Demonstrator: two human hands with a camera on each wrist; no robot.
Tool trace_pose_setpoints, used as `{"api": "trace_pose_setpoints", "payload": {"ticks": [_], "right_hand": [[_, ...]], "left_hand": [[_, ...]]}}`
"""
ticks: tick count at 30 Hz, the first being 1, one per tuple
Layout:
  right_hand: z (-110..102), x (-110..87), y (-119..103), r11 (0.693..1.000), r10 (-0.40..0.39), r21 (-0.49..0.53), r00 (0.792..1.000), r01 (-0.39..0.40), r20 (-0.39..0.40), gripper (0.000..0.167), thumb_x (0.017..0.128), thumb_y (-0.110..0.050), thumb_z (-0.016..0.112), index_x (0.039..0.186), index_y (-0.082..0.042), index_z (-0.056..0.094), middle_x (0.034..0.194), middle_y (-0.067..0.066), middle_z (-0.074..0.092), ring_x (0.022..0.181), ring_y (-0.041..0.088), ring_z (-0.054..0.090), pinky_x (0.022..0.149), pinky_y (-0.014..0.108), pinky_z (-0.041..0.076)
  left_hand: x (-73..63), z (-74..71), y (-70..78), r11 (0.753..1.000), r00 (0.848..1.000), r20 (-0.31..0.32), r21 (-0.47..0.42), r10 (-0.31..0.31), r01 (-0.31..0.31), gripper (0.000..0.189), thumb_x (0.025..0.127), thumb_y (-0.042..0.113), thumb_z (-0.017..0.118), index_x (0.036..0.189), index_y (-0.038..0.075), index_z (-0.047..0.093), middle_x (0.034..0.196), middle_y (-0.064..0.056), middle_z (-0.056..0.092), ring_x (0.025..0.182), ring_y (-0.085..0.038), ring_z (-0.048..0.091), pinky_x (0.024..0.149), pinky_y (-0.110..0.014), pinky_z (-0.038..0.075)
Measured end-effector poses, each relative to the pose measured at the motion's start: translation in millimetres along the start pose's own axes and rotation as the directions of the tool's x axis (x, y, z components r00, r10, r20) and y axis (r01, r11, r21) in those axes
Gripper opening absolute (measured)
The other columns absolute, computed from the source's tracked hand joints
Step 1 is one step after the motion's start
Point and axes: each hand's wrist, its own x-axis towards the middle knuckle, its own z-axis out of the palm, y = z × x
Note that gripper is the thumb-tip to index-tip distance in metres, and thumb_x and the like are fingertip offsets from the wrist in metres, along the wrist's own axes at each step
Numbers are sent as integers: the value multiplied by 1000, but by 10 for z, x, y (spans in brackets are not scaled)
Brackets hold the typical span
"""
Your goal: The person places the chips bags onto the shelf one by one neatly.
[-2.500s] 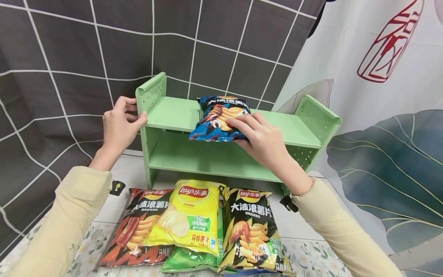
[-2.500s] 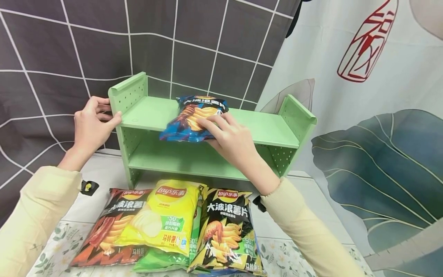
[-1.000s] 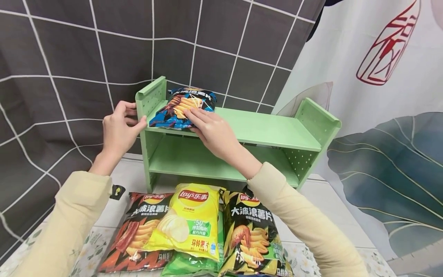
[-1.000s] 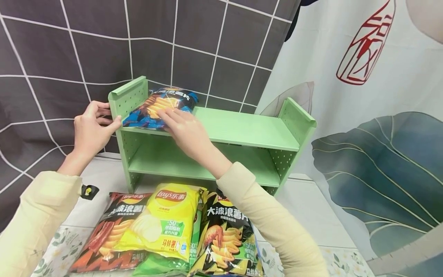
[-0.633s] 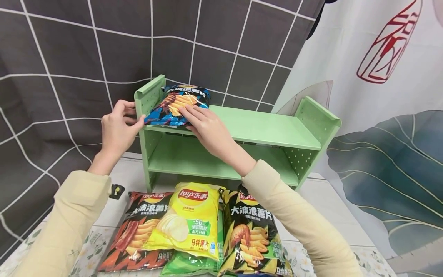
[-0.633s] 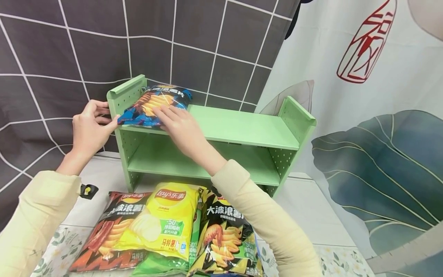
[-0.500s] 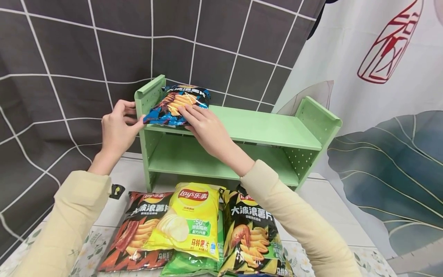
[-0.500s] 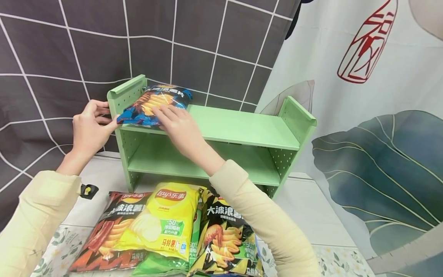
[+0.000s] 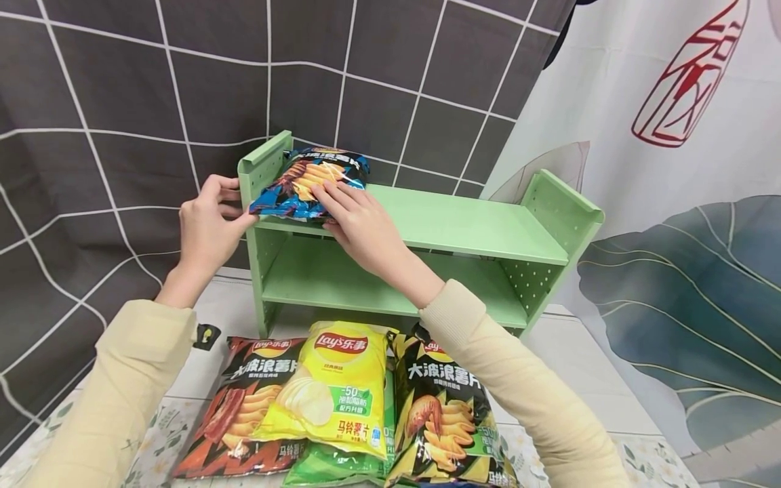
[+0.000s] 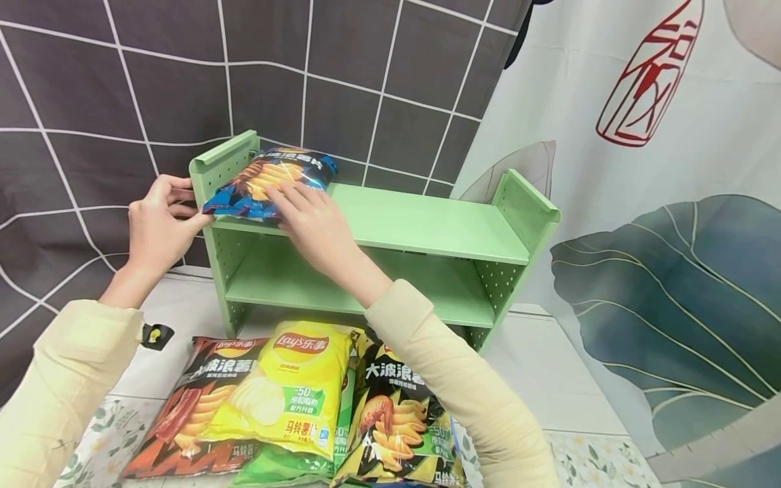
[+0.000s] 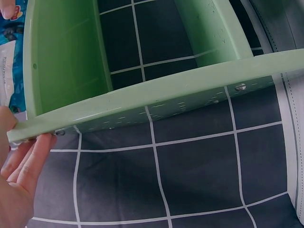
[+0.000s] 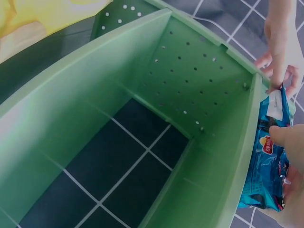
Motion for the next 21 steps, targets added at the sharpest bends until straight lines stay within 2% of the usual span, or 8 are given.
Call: {"api": "trace_pose_setpoints", "payload": {"ticks": [13,16,21], "right_hand": [[-24,-15,13,1000,-1,-1,999,1,48,60,97,-32,55,150,-14,34,154,7,37,144,24,32,117,39,27],[-43,-44,18,1000,-26,-4,999,26,31,59,96,-30,57,149,-14,36,154,7,38,144,25,33,117,40,27],[-86,-140,38,995,-97,-20,994,96,-59,53,94,-28,60,143,-11,46,151,10,42,141,26,38,115,40,29]], "left_hand": [[1,-1,-15,1000,1000,5,-2,-7,7,42,78,8,76,115,-3,57,108,-22,70,84,-38,70,69,3,32],[-3,4,-18,1000,1000,4,-2,-3,3,42,78,7,76,114,-4,57,107,-22,70,83,-38,70,69,3,32],[2,5,-16,1000,1000,1,1,-5,5,42,78,7,76,114,-3,57,107,-21,71,83,-37,70,69,2,33]]}}
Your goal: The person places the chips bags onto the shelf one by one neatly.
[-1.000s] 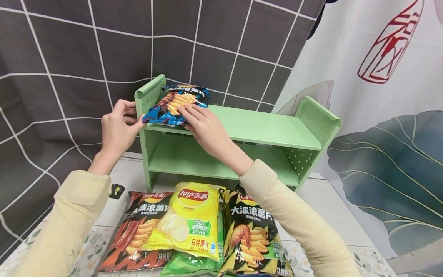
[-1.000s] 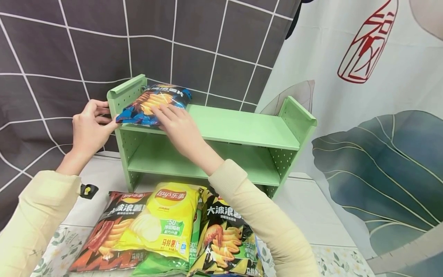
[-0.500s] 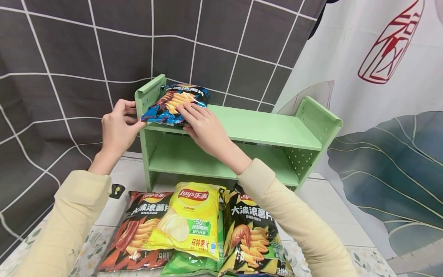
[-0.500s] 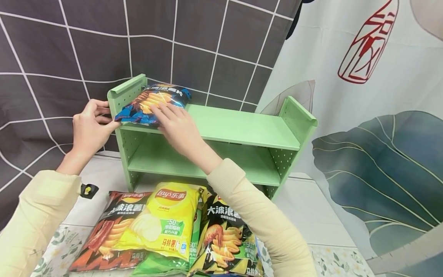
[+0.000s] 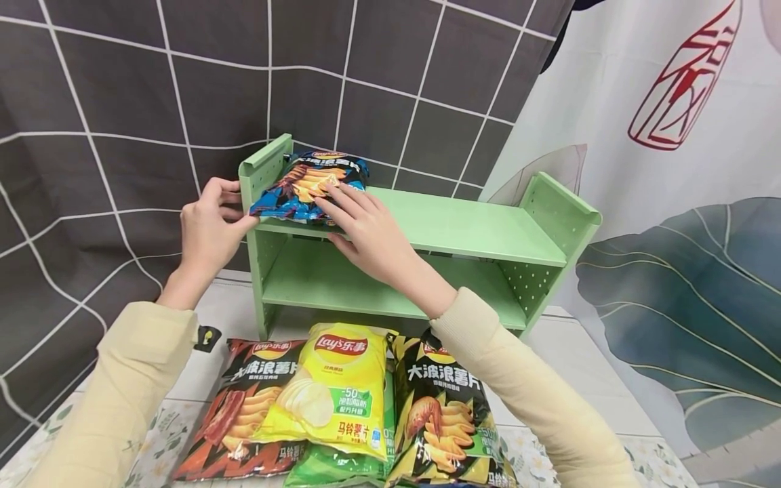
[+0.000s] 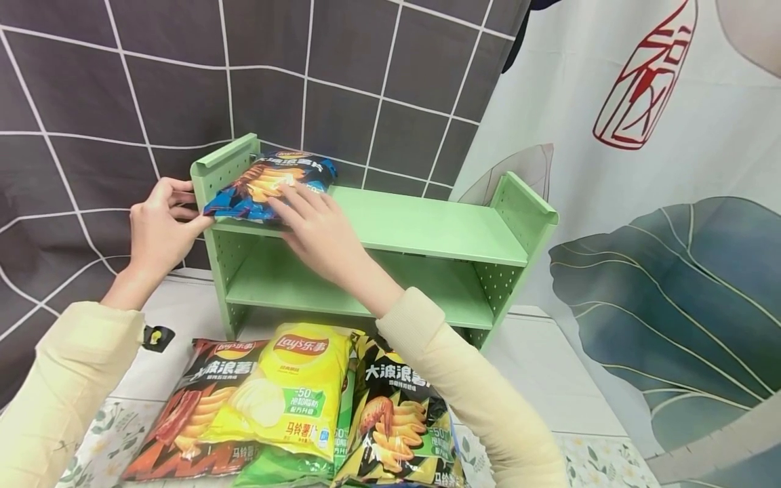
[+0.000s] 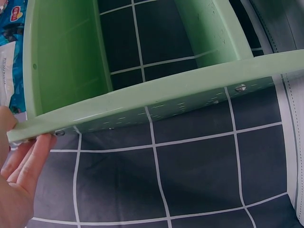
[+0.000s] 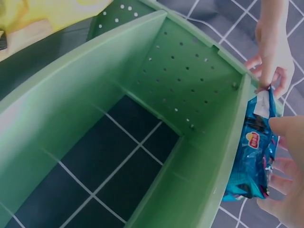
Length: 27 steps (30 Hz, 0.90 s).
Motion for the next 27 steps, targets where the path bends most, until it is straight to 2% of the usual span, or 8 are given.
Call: {"api": "trace_pose_setpoints", "payload": {"ticks": [5,10,19,22,27], "right_hand": [[-34,-164,17,1000,-29,7,998,30,-60,49,93,-27,62,139,-11,52,147,12,48,138,28,42,114,40,30],[-78,-343,6,999,-35,-6,996,35,-81,48,91,-27,64,135,-11,56,143,10,51,136,27,44,113,42,32],[-146,-697,-72,999,-39,-11,999,39,-27,46,89,-28,67,132,-12,59,142,10,53,133,28,47,109,45,37],[-181,-822,-130,999,-32,10,999,32,-16,43,88,-27,68,128,-11,62,140,11,55,125,27,54,105,42,42],[-221,-1014,-225,999,-18,39,1000,18,1,32,88,-29,68,116,-13,68,136,8,59,107,22,60,90,35,50]], "left_hand": [[0,11,-6,1000,1000,0,0,-8,8,42,78,9,76,115,-2,58,108,-20,71,84,-36,70,69,2,33],[-7,24,-1,1000,1000,-2,-2,-10,10,42,78,8,76,114,-2,58,108,-20,71,83,-36,70,69,2,32],[1,39,18,1000,1000,2,-2,-21,21,43,79,10,76,116,-1,58,109,-20,71,84,-36,70,70,1,32],[-13,30,25,1000,1000,-6,4,-24,24,42,79,8,75,115,-2,57,109,-19,71,84,-35,70,71,1,32],[-20,23,20,1000,1000,-25,15,-15,16,43,79,9,75,116,-1,57,109,-20,71,84,-36,70,72,1,32]]}}
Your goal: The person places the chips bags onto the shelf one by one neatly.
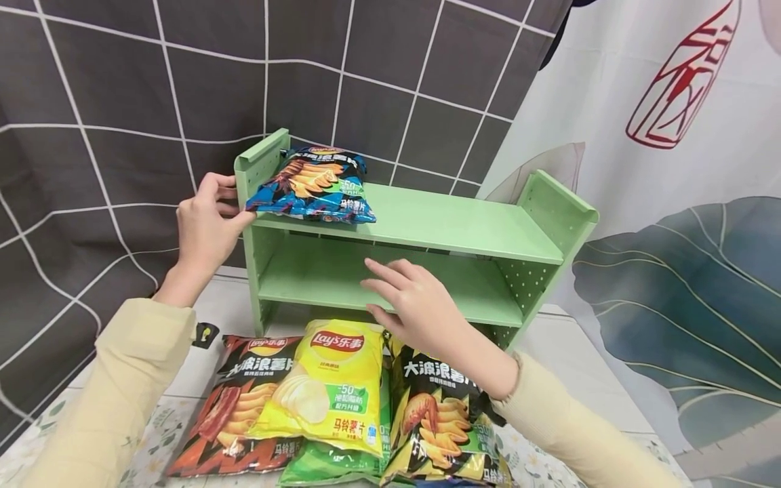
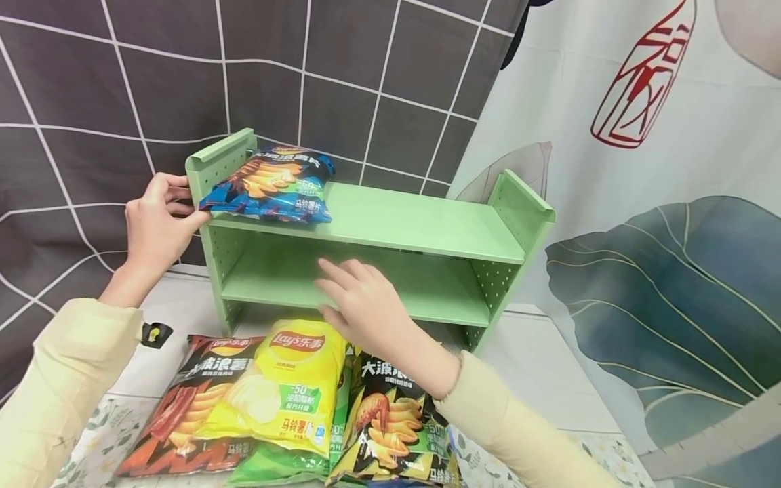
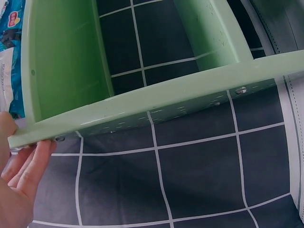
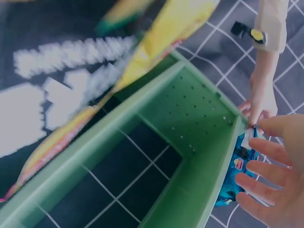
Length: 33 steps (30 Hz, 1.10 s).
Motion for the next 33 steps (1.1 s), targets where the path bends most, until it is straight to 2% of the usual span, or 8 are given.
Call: {"api": "trace_pose_setpoints", "payload": {"ticks": [9,12,15,20,25,28,31,33], "right_hand": [[-34,-348,-141,998,-53,-21,998,54,26,30,82,-31,73,108,-15,71,123,6,67,92,18,61,69,27,53],[-50,-467,-209,997,-71,-18,996,72,45,32,81,-33,73,108,-15,70,118,4,69,91,17,61,71,26,54],[-78,-598,-280,997,-72,7,995,72,75,30,82,-33,73,107,-15,70,105,-1,71,87,14,61,71,24,54],[-135,-815,-369,999,-44,35,989,39,140,29,81,-32,73,108,-20,69,94,-8,67,86,11,61,70,25,54],[-147,-1029,-386,999,-50,24,993,48,106,28,80,-25,74,106,-19,69,94,-8,68,84,11,63,68,25,54],[-141,-1159,-373,999,-48,22,996,47,75,17,90,-23,62,106,-19,69,94,-8,69,81,10,61,67,24,53],[-156,-1280,-366,999,-22,40,997,19,72,23,98,-27,49,108,-20,68,96,-10,68,82,9,60,68,24,52],[-175,-1354,-371,999,-1,51,997,-3,83,26,99,-31,47,110,-21,68,99,-11,67,86,8,60,69,24,52]], "left_hand": [[8,1,4,1000,1000,-9,19,10,-9,42,79,8,76,116,-2,57,109,-19,71,84,-35,71,80,-12,44],[-7,8,0,1000,1000,-13,12,2,-1,42,79,7,75,116,-2,57,109,-20,71,85,-36,71,87,-30,50],[-23,18,-7,1000,1000,-15,1,-4,4,42,78,6,75,115,-3,57,109,-21,70,84,-37,70,90,-47,47],[-32,28,-13,1000,1000,-21,8,-6,6,42,78,5,75,115,-3,56,109,-20,71,84,-36,70,88,-47,48],[-25,25,-5,1000,1000,-23,14,-8,9,42,77,4,75,115,-3,57,109,-20,71,84,-36,70,89,-47,48],[-21,23,4,1000,1000,-20,13,-6,7,42,77,4,75,114,-3,56,109,-20,70,84,-36,70,90,-47,47],[-17,23,10,1000,1000,-20,13,-6,6,42,77,4,75,114,-3,56,110,-20,70,84,-37,70,90,-47,47],[-14,24,9,1000,1000,-20,13,-5,5,42,77,4,75,114,-3,56,110,-21,70,85,-37,70,90,-47,47]]}}
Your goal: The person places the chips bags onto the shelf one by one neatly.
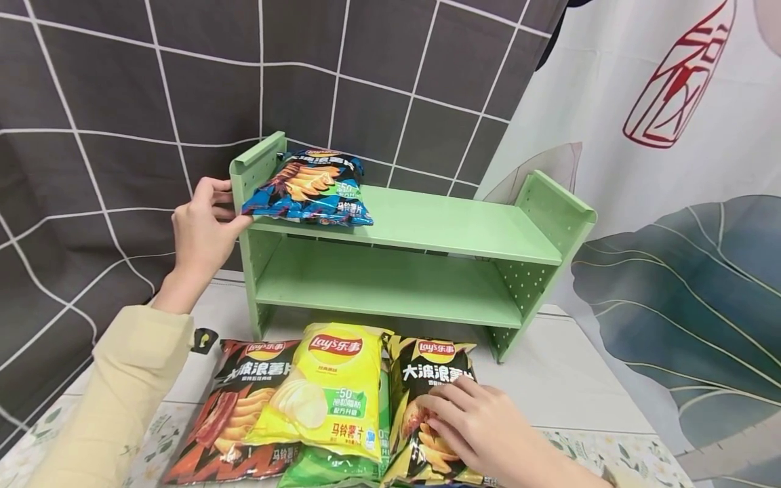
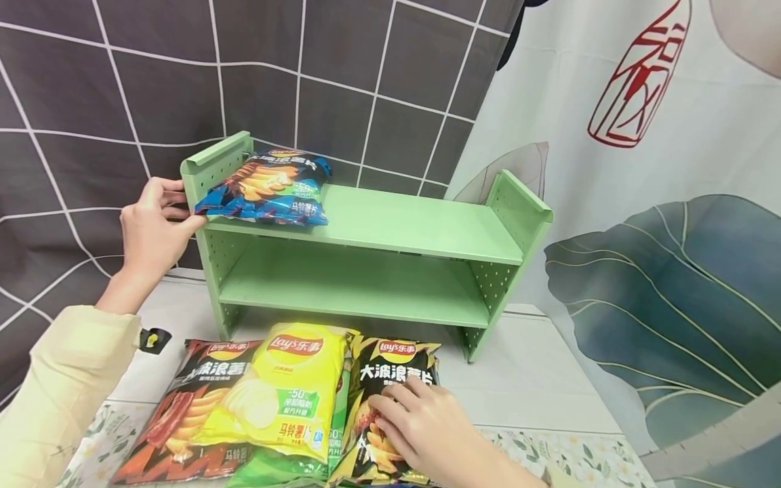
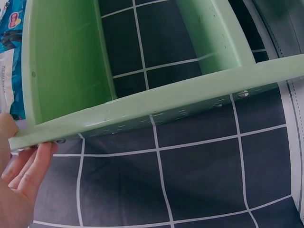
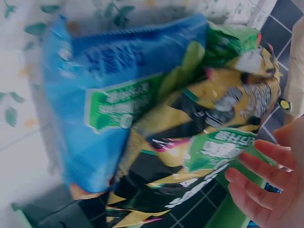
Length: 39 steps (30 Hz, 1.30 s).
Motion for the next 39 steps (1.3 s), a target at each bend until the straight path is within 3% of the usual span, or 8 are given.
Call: {"api": "trace_pose_setpoints", "payload": {"ticks": [6,9,11,13,15,18,26,39], "right_hand": [[-36,-178,-23,1000,1,3,999,-1,46,31,93,-40,56,116,-22,66,109,-11,67,97,8,61,71,26,52],[-24,-253,-39,1000,-2,-27,997,4,78,44,90,-53,55,121,-23,64,116,-10,65,102,9,59,70,26,53],[-3,-297,-49,999,-14,-47,996,18,93,54,89,-61,52,125,-22,61,120,-8,64,104,12,59,70,27,53],[25,-335,-51,998,-32,-54,995,37,97,63,88,-66,47,130,-21,58,123,-6,63,107,14,58,73,27,54],[54,-363,-54,996,-48,-66,995,54,84,69,88,-70,42,133,-19,54,126,-4,61,109,16,57,74,27,53],[100,-395,-62,994,-63,-85,996,68,61,73,89,-70,38,137,-17,51,131,-2,59,111,17,57,78,28,53],[212,-458,-78,976,-80,-200,996,85,28,76,92,-70,25,141,-16,47,136,-1,57,113,17,57,78,29,47],[252,-474,-93,976,-81,-202,997,80,4,75,93,-69,28,144,-17,43,136,-2,57,112,19,59,77,29,46]], "left_hand": [[-7,4,-5,1000,1000,0,1,-1,1,43,77,4,75,114,-3,56,109,-21,70,83,-36,70,89,-47,47],[-10,1,-11,1000,1000,0,3,-9,9,43,77,5,76,115,-2,57,110,-20,71,75,-3,69,89,-47,47],[-11,0,-15,1000,1000,-1,3,-8,8,43,77,5,76,115,-1,57,110,-19,71,70,19,57,89,-46,48],[-10,-2,-15,1000,1000,-4,4,-6,6,43,77,5,76,115,-1,57,110,-18,71,67,33,39,87,-32,50],[-6,-1,-17,1000,1000,-9,1,1,-1,43,77,6,76,115,-1,58,109,-18,71,67,35,37,82,-16,47],[1,-1,-19,1000,1000,-14,-5,4,-4,43,77,8,77,115,-1,58,109,-18,71,67,35,38,74,0,32],[0,-8,-13,1000,1000,-9,5,-8,8,43,77,8,76,115,0,58,109,-18,71,67,34,39,77,-6,39],[11,3,-3,1000,1000,-3,-10,-16,16,42,77,7,76,115,-1,58,108,-21,71,66,34,38,71,2,31]]}}
